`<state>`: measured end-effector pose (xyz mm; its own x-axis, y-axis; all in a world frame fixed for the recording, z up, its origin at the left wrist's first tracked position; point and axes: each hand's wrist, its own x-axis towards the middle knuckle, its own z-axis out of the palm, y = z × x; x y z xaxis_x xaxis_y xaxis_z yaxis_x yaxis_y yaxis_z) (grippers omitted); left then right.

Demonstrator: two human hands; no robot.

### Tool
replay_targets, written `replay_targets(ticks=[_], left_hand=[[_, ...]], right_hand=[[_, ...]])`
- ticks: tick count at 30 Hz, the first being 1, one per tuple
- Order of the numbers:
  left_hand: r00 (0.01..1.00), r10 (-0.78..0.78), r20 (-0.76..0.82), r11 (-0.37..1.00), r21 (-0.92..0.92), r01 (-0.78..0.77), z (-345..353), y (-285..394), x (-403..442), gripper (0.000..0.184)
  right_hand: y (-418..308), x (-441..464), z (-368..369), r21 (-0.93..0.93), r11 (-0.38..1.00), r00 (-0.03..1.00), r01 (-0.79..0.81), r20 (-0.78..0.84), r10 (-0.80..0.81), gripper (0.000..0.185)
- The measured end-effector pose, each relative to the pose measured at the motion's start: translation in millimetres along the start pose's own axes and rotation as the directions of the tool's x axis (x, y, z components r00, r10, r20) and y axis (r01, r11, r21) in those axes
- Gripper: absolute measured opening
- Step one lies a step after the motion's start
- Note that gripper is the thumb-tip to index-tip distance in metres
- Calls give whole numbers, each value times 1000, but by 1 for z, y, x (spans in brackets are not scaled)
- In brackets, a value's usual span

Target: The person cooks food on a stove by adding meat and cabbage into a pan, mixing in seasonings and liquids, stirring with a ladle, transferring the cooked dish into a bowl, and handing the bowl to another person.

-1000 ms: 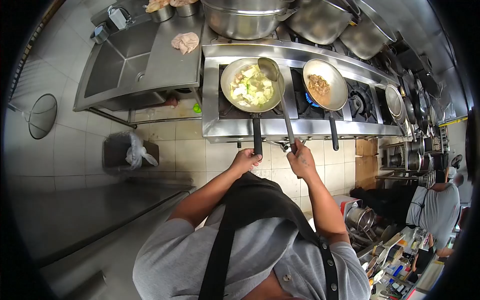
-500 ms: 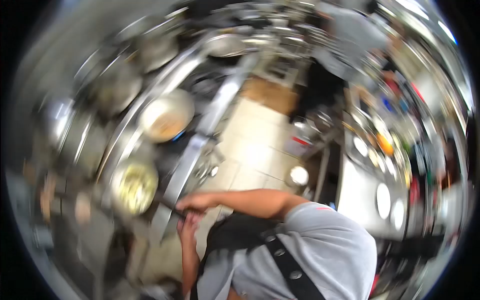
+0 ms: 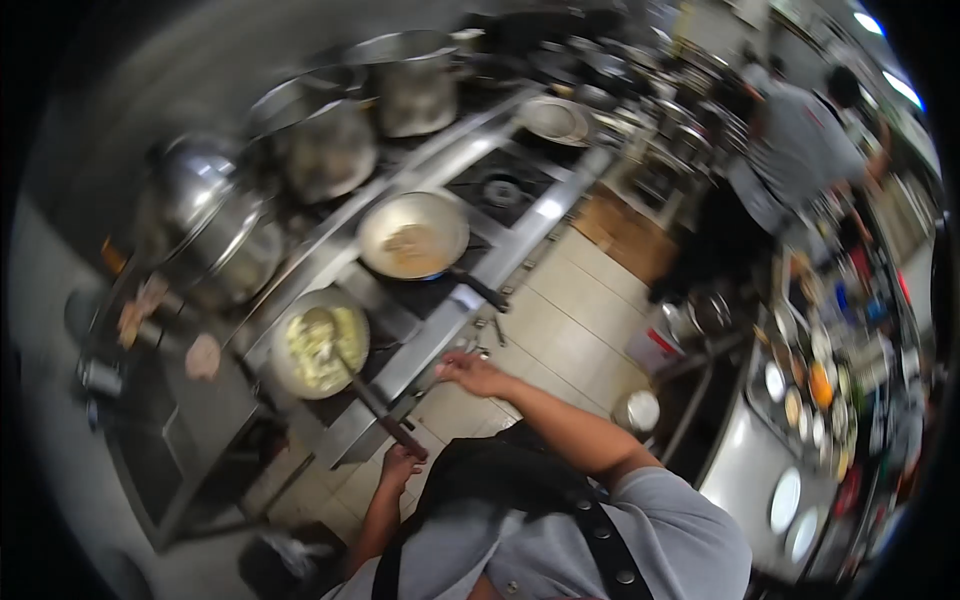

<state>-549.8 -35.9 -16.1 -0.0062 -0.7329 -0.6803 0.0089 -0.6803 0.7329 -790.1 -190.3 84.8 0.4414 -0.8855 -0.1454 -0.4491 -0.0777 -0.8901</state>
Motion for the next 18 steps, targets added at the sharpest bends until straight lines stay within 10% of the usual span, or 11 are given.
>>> replay_targets(ticks=[4,5,9,14,18], left_hand=[[985,6,-172,980,-194,-40,-16,-43,9,40],[976,-16,-216,971,-237,-36,-19,-49,6,40],[886,-182,-427,912,-409,-10,-8,-81,-19,36],[562,-482,-672,712,-674,-196,46,-182,-64,16],[458,-565,-686,797,-597,89,148,-181,-87,21]], right_hand=[[-119,82,-82,-42,990,987,138,-79,-141,60],[-136,122,-91,-127,910,882,394,-227,-413,56],[-215,281,-157,-520,751,709,406,-339,-618,51],[-272,449,-197,-560,821,785,111,-458,-418,47],[-276,532,-205,-554,829,891,72,-338,-303,48]])
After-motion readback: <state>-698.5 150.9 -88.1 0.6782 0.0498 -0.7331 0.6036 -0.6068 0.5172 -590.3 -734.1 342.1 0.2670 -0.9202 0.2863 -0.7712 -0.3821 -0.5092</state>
